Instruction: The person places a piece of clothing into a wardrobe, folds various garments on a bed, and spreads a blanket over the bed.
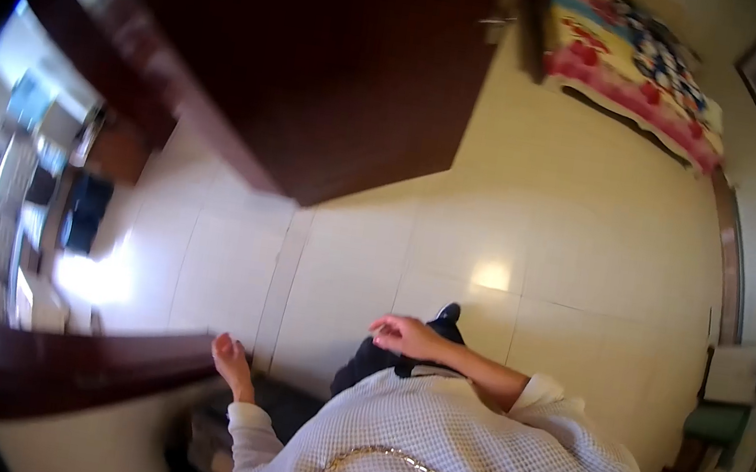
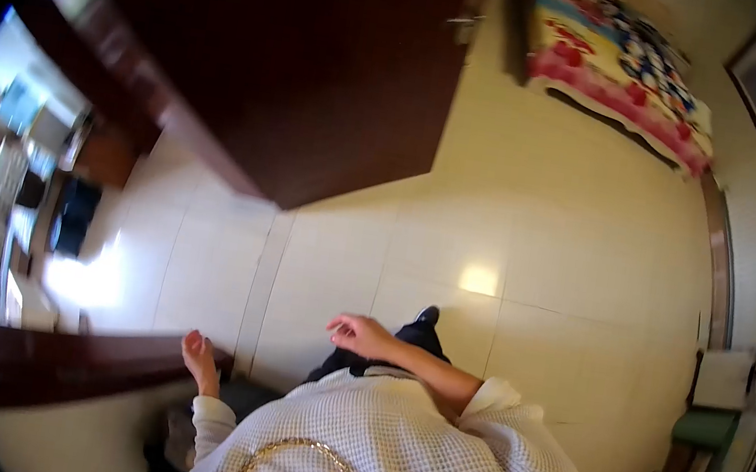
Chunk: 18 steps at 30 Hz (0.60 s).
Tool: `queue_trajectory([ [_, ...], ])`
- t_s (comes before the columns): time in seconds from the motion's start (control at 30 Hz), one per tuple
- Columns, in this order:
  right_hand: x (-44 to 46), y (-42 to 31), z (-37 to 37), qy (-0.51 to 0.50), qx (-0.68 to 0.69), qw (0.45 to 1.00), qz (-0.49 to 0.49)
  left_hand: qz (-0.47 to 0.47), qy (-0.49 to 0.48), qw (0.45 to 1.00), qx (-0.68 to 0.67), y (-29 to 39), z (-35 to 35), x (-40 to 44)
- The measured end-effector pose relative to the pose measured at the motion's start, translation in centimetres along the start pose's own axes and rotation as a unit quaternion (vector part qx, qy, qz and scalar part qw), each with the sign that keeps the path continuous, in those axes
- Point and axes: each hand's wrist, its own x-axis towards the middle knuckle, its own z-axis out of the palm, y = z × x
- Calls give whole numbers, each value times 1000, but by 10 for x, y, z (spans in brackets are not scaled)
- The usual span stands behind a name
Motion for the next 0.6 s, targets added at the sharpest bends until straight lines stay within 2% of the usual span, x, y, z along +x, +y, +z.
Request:
queue_trajectory([
  [0.1, -9, 17, -56, 59, -9, 998, 2, 99, -140, 985, 28, 41, 116, 8],
  [0.13, -16, 18, -78, 77, -7, 997, 9, -9, -242, 935, -257, 13, 163, 22],
  [0.17, -22, 29, -102, 109, -3, 994, -3, -30, -351, 859, -373, 42, 199, 8],
  [0.2, -27, 37, -130, 125, 0, 992, -3, 73, -340, 931, -106, 107, 223, -25],
  [0.23, -35, 44, -157, 180, 6, 984, 16, 33, -415, 903, -104, 154, 243, -45],
  [0.3, -59, 45, -206, 250, 50, 966, 38, 7, -470, 876, -112, 226, 282, -81],
  [0.47, -91, 52, -286, 330, 104, 938, 29, 54, -526, 845, -83, 283, 351, -105],
  [0.6, -86, 68, -356, 374, 158, 914, 20, 40, -548, 834, -51, 312, 424, -98],
])
